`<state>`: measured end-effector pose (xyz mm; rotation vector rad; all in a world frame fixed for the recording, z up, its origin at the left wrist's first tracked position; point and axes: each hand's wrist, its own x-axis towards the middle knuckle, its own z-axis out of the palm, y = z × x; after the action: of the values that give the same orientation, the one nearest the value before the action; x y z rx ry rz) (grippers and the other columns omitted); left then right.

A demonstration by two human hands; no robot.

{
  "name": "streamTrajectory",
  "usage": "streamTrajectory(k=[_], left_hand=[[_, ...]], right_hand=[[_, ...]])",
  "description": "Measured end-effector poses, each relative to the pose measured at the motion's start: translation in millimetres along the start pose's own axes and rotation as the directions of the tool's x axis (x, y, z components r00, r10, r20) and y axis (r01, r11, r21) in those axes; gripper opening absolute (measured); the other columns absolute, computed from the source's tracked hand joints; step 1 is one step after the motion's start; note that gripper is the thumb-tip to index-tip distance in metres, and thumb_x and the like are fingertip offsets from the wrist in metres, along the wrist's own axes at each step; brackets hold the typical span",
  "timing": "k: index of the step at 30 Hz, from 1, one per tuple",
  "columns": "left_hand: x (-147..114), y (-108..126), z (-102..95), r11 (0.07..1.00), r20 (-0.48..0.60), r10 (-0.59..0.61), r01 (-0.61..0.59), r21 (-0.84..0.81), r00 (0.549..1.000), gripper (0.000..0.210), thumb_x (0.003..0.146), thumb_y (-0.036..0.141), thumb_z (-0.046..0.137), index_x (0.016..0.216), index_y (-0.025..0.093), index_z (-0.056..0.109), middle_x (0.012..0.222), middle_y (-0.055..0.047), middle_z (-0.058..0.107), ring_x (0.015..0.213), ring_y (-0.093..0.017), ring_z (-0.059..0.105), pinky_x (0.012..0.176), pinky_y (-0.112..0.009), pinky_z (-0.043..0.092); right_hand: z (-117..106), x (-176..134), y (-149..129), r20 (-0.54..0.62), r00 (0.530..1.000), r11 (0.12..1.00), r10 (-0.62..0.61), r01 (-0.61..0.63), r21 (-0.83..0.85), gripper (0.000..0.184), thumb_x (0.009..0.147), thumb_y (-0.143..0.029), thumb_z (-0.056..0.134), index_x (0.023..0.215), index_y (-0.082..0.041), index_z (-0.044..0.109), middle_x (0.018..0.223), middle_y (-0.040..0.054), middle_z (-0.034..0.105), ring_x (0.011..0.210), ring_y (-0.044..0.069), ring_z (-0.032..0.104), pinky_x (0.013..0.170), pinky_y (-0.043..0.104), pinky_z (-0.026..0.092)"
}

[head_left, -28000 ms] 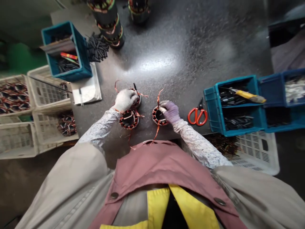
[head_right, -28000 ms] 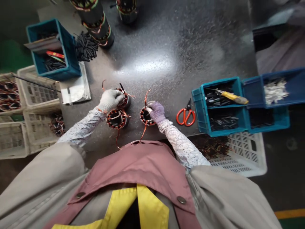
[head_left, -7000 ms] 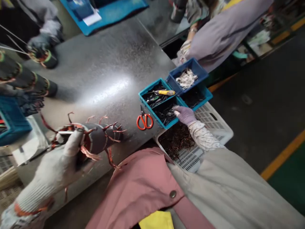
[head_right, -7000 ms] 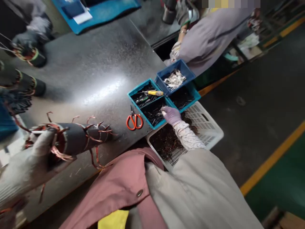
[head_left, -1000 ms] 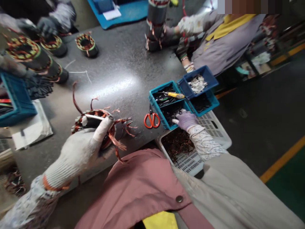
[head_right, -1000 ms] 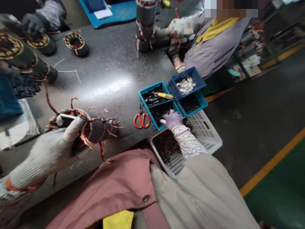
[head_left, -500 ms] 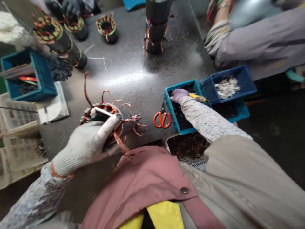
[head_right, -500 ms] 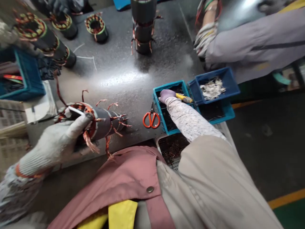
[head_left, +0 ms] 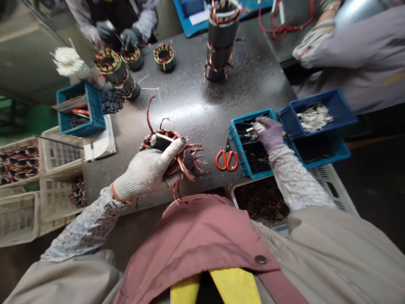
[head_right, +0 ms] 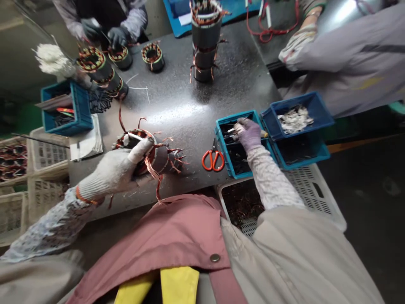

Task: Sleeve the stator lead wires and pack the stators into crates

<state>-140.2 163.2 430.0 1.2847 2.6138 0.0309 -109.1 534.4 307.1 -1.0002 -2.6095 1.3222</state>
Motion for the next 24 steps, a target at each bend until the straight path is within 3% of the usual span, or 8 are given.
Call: streamTrajectory(k=[3, 6, 8, 11, 15, 17, 19, 24], left_hand=[[1.1, -0.4, 0.2, 1.0, 0.018, 0.01, -0.01, 0.018, 1.0, 0.085, 0.082, 0.046, 0.057, 0.154, 0.012, 0.027, 0.1, -0.018, 0.073, 0.079, -0.03, 0.071, 0.066, -0.037, 0.054], [2.7, -0.5, 0.1, 1.0, 0.038, 0.011, -0.012, 0.023, 0.999, 0.086, 0.084, 0.05, 0.056, 0.154, 0.01, 0.024, 0.102, -0.019, 0.072, 0.082, -0.031, 0.071, 0.067, -0.037, 0.053], [3.7, 0.2, -0.4, 1.0, 0.037, 0.004, -0.005, 0.028, 0.999, 0.085, 0.086, 0.05, 0.053, 0.155, 0.012, 0.023, 0.105, -0.02, 0.071, 0.086, -0.031, 0.071, 0.069, -0.037, 0.053], [4.4, 1.7, -0.5, 1.0, 0.028, 0.01, -0.01, 0.029, 1.0, 0.084, 0.087, 0.049, 0.054, 0.156, 0.016, 0.019, 0.111, -0.02, 0.069, 0.088, -0.03, 0.07, 0.069, -0.034, 0.052], [5.0, 2.5, -0.1, 0.999, 0.019, 0.027, -0.027, 0.02, 0.999, 0.087, 0.086, 0.048, 0.057, 0.156, 0.017, 0.017, 0.11, -0.02, 0.069, 0.082, -0.029, 0.07, 0.065, -0.033, 0.051], [5.4, 2.5, -0.7, 0.999, 0.023, 0.032, -0.032, 0.018, 0.999, 0.086, 0.087, 0.048, 0.055, 0.156, 0.017, 0.016, 0.108, -0.019, 0.069, 0.079, -0.029, 0.071, 0.064, -0.033, 0.051], [5.8, 2.4, -1.7, 0.999, 0.042, 0.035, -0.036, 0.015, 0.998, 0.086, 0.087, 0.049, 0.054, 0.157, 0.017, 0.014, 0.106, -0.019, 0.07, 0.079, -0.03, 0.071, 0.064, -0.034, 0.051], [6.8, 3.0, -2.1, 0.999, 0.058, 0.046, -0.046, -0.004, 0.997, 0.089, 0.086, 0.046, 0.057, 0.157, 0.021, 0.01, 0.116, -0.02, 0.067, 0.087, -0.032, 0.071, 0.07, -0.036, 0.053]], right_hand=[[8.5, -58.3, -40.5, 0.208, 0.969, 0.883, -0.137, 0.024, 0.468, 0.045, 0.077, -0.058, 0.07, 0.095, -0.016, 0.069, 0.071, 0.0021, 0.062, 0.051, 0.009, 0.05, 0.048, 0.023, 0.044], [20.6, -104.9, -85.0, 0.384, 0.888, 0.767, -0.254, -0.058, 0.639, 0.051, 0.065, -0.059, 0.08, 0.09, -0.016, 0.072, 0.067, -0.0008, 0.059, 0.05, 0.007, 0.048, 0.044, 0.02, 0.042], [25.1, -120.7, -105.8, 0.441, 0.854, 0.746, -0.275, -0.1, 0.658, 0.051, 0.06, -0.056, 0.084, 0.088, -0.015, 0.073, 0.066, -0.0015, 0.059, 0.05, 0.007, 0.048, 0.042, 0.02, 0.042], [24.3, -127.3, -120.7, 0.419, 0.865, 0.769, -0.276, -0.063, 0.636, 0.048, 0.059, -0.054, 0.085, 0.087, -0.016, 0.075, 0.065, -0.0013, 0.06, 0.05, 0.008, 0.05, 0.042, 0.021, 0.044], [14.8, -125.9, -130.1, 0.252, 0.895, 0.857, -0.367, 0.22, 0.465, 0.038, 0.068, -0.051, 0.08, 0.087, -0.018, 0.077, 0.066, 0.0016, 0.065, 0.054, 0.012, 0.056, 0.047, 0.024, 0.048], [10.4, -124.6, -136.0, 0.189, 0.87, 0.865, -0.455, 0.381, 0.326, 0.031, 0.068, -0.046, 0.08, 0.084, -0.019, 0.078, 0.07, 0.0032, 0.068, 0.061, 0.015, 0.06, 0.053, 0.025, 0.05], [8.4, -123.8, -140.4, 0.205, 0.838, 0.855, -0.505, 0.453, 0.255, 0.027, 0.068, -0.043, 0.08, 0.081, -0.02, 0.079, 0.069, 0.0031, 0.068, 0.061, 0.015, 0.061, 0.053, 0.026, 0.051], [10.4, -126.6, -134.6, 0.261, 0.866, 0.875, -0.426, 0.322, 0.361, 0.042, 0.069, -0.051, 0.079, 0.091, -0.017, 0.078, 0.065, 0.0021, 0.068, 0.05, 0.013, 0.059, 0.047, 0.027, 0.053]])
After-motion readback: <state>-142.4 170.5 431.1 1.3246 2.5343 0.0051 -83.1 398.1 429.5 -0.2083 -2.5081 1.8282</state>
